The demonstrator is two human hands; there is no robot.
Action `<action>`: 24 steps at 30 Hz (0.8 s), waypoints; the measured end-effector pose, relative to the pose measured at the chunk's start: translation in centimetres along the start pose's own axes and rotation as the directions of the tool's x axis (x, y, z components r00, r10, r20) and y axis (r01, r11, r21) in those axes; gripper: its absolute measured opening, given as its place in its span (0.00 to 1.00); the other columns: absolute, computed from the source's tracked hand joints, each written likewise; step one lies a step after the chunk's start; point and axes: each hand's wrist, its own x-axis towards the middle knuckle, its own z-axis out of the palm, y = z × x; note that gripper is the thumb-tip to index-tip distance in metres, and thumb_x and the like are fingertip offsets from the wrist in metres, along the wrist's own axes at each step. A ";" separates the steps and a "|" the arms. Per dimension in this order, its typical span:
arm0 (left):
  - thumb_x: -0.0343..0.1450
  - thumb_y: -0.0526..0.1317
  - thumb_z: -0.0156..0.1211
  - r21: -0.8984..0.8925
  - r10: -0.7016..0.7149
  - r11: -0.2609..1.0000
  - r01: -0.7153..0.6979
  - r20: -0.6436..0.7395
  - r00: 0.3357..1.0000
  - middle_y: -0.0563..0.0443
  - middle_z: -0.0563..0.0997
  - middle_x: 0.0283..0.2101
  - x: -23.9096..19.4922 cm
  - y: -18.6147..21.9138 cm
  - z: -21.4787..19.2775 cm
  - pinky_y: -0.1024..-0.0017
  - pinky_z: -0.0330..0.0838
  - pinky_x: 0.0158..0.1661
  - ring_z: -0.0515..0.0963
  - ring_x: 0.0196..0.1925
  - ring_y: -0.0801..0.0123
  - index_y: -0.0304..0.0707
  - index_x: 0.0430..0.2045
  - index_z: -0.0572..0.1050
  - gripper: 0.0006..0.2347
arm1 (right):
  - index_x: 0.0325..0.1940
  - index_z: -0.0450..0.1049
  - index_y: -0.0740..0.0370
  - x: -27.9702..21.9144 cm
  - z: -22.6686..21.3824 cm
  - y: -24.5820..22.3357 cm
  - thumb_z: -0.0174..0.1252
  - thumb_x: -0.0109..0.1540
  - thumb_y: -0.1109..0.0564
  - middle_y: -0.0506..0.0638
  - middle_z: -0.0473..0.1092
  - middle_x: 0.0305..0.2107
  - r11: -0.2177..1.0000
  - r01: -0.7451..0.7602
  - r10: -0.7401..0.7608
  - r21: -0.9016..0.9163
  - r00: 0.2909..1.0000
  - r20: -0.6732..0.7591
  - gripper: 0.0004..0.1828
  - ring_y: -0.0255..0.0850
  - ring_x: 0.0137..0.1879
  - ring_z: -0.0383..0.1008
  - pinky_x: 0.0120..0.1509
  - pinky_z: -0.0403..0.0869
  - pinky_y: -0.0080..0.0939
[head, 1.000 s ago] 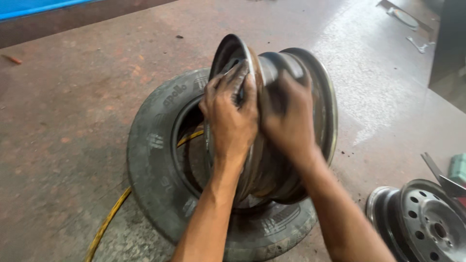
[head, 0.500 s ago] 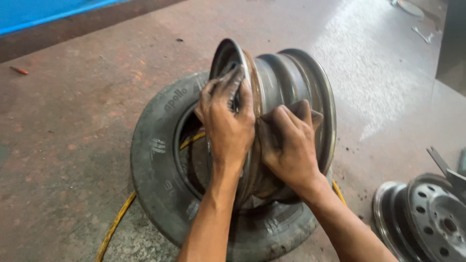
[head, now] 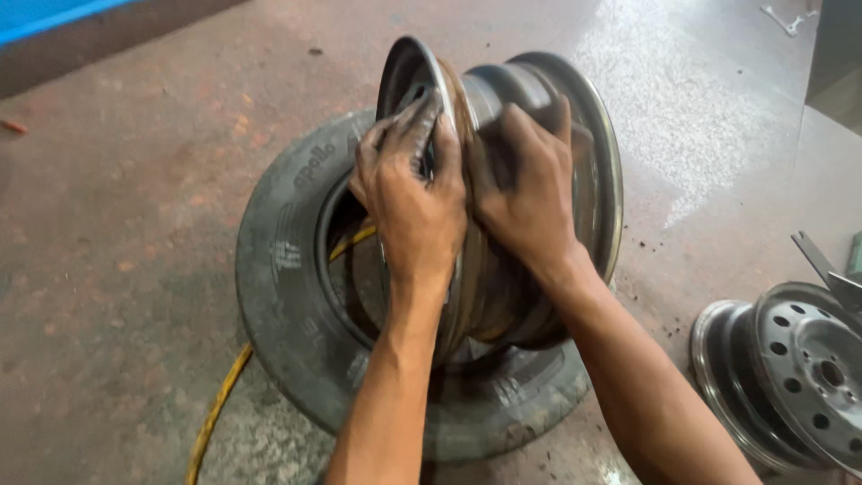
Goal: The person scrubs the surface of a metal car wheel rim using a dark abrasive block. The rim is positioned upright on a tire on the floor. The person rotates the rim by hand to access different sections, applying pressure with the block to clean the metal surface.
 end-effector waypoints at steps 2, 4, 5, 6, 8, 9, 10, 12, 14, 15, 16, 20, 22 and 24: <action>0.76 0.47 0.56 0.042 -0.013 0.999 0.014 -0.020 1.000 0.53 0.83 0.54 0.7 0.0 0.0 0.51 0.56 0.68 0.73 0.65 0.56 0.45 0.51 0.81 0.14 | 0.43 0.70 0.68 -0.6 -0.2 -0.9 0.61 0.64 0.63 0.60 0.74 0.36 1.000 0.005 -0.004 0.019 1.000 -0.017 0.07 0.59 0.44 0.77 0.64 0.66 0.53; 0.77 0.46 0.55 -0.030 -0.001 1.000 0.000 -0.003 1.000 0.51 0.82 0.57 0.5 0.4 -0.2 0.50 0.53 0.68 0.72 0.66 0.55 0.44 0.54 0.80 0.14 | 0.45 0.70 0.66 -4.4 -1.7 -3.4 0.58 0.63 0.64 0.60 0.74 0.36 0.997 0.064 -0.065 -0.033 0.997 -0.036 0.07 0.58 0.44 0.77 0.75 0.60 0.57; 0.78 0.45 0.54 -0.066 -0.004 0.998 0.004 0.013 1.000 0.51 0.82 0.58 0.1 0.5 -0.3 0.49 0.52 0.68 0.71 0.66 0.55 0.43 0.55 0.80 0.15 | 0.43 0.70 0.66 -4.3 -1.7 -3.1 0.59 0.63 0.64 0.59 0.73 0.34 0.998 0.064 -0.064 -0.030 0.998 -0.007 0.07 0.57 0.43 0.77 0.77 0.58 0.60; 0.78 0.45 0.54 -0.066 -0.017 0.998 0.018 0.016 1.000 0.51 0.82 0.57 0.1 0.5 -0.2 0.49 0.52 0.68 0.71 0.66 0.55 0.43 0.55 0.79 0.15 | 0.42 0.69 0.66 -3.7 -1.6 -2.3 0.59 0.63 0.63 0.58 0.73 0.32 0.997 0.069 -0.068 -0.034 0.997 0.023 0.06 0.56 0.42 0.77 0.79 0.57 0.63; 0.77 0.46 0.55 -0.061 -0.040 0.997 0.040 0.016 0.999 0.51 0.83 0.56 0.3 0.5 -0.2 0.49 0.51 0.68 0.71 0.65 0.55 0.44 0.55 0.79 0.15 | 0.41 0.70 0.66 -0.3 -0.8 0.1 0.60 0.64 0.62 0.58 0.73 0.31 0.996 0.076 -0.073 -0.040 0.994 0.085 0.05 0.54 0.44 0.76 0.80 0.53 0.68; 0.77 0.46 0.54 -0.054 -0.037 0.998 0.038 0.023 0.999 0.51 0.83 0.56 0.4 0.5 -0.3 0.49 0.51 0.68 0.70 0.66 0.55 0.44 0.55 0.79 0.15 | 0.42 0.72 0.65 2.3 -0.3 1.3 0.60 0.66 0.61 0.58 0.74 0.32 0.996 0.077 -0.072 -0.041 0.990 0.118 0.05 0.54 0.47 0.76 0.80 0.50 0.68; 0.77 0.45 0.54 -0.045 -0.042 0.998 0.043 0.035 0.999 0.52 0.83 0.56 0.3 0.5 -0.4 0.49 0.51 0.68 0.70 0.66 0.55 0.44 0.55 0.79 0.15 | 0.41 0.72 0.65 3.7 0.0 1.7 0.61 0.65 0.60 0.58 0.74 0.33 0.995 0.069 -0.057 -0.074 0.988 0.145 0.06 0.55 0.47 0.74 0.74 0.52 0.67; 0.77 0.45 0.54 -0.024 -0.035 0.999 0.036 0.047 0.998 0.51 0.83 0.55 0.2 0.5 -0.7 0.47 0.50 0.68 0.69 0.67 0.55 0.44 0.54 0.80 0.15 | 0.41 0.73 0.64 5.6 0.5 1.9 0.61 0.64 0.58 0.58 0.75 0.34 0.989 0.053 -0.027 -0.140 0.983 0.182 0.07 0.57 0.48 0.71 0.63 0.55 0.65; 0.76 0.46 0.55 -0.006 -0.018 1.000 0.018 0.045 0.999 0.50 0.83 0.55 0.3 0.4 -0.8 0.46 0.48 0.69 0.69 0.67 0.54 0.44 0.53 0.81 0.15 | 0.40 0.71 0.60 1.8 -0.9 0.1 0.58 0.65 0.58 0.54 0.75 0.33 0.991 0.041 -0.014 -0.129 0.979 0.203 0.04 0.56 0.49 0.68 0.66 0.61 0.59; 0.76 0.46 0.55 -0.007 -0.023 1.000 0.023 0.052 0.998 0.50 0.83 0.55 0.5 0.2 -0.6 0.45 0.47 0.69 0.68 0.68 0.54 0.43 0.52 0.81 0.14 | 0.39 0.70 0.59 0.6 -1.4 -0.6 0.56 0.65 0.59 0.53 0.74 0.33 0.991 0.036 -0.008 -0.125 0.976 0.216 0.02 0.56 0.50 0.67 0.67 0.64 0.55; 0.77 0.47 0.55 -0.012 -0.038 0.999 0.039 0.057 0.998 0.50 0.83 0.55 0.3 0.1 -0.5 0.44 0.46 0.69 0.68 0.68 0.54 0.42 0.51 0.80 0.14 | 0.39 0.70 0.60 1.1 -1.2 -0.2 0.57 0.65 0.59 0.54 0.74 0.32 0.988 0.073 -0.043 -0.136 0.976 0.214 0.03 0.54 0.49 0.68 0.69 0.60 0.62; 0.77 0.47 0.53 -0.024 -0.047 0.999 0.049 0.057 0.997 0.51 0.85 0.54 0.3 0.1 -0.4 0.46 0.48 0.68 0.68 0.68 0.54 0.43 0.54 0.80 0.16 | 0.41 0.69 0.58 6.8 0.2 1.9 0.57 0.61 0.58 0.53 0.71 0.32 0.987 -0.100 0.137 -0.128 0.934 0.331 0.06 0.48 0.47 0.68 0.61 0.62 0.63; 0.76 0.47 0.54 0.000 -0.041 0.999 0.041 0.060 0.997 0.50 0.84 0.53 0.2 0.5 -0.8 0.46 0.48 0.68 0.69 0.67 0.54 0.43 0.52 0.81 0.15 | 0.39 0.69 0.57 6.1 0.2 1.3 0.57 0.61 0.57 0.52 0.72 0.33 0.981 -0.139 0.177 -0.135 0.926 0.334 0.05 0.47 0.48 0.66 0.58 0.65 0.59; 0.76 0.47 0.55 -0.012 -0.042 0.999 0.042 0.060 0.997 0.50 0.84 0.53 0.3 0.5 -0.8 0.47 0.48 0.68 0.69 0.67 0.54 0.42 0.52 0.81 0.15 | 0.35 0.70 0.60 0.9 -1.7 -0.9 0.59 0.62 0.57 0.53 0.73 0.31 0.983 0.013 0.028 -0.181 0.975 0.221 0.06 0.48 0.51 0.65 0.64 0.59 0.62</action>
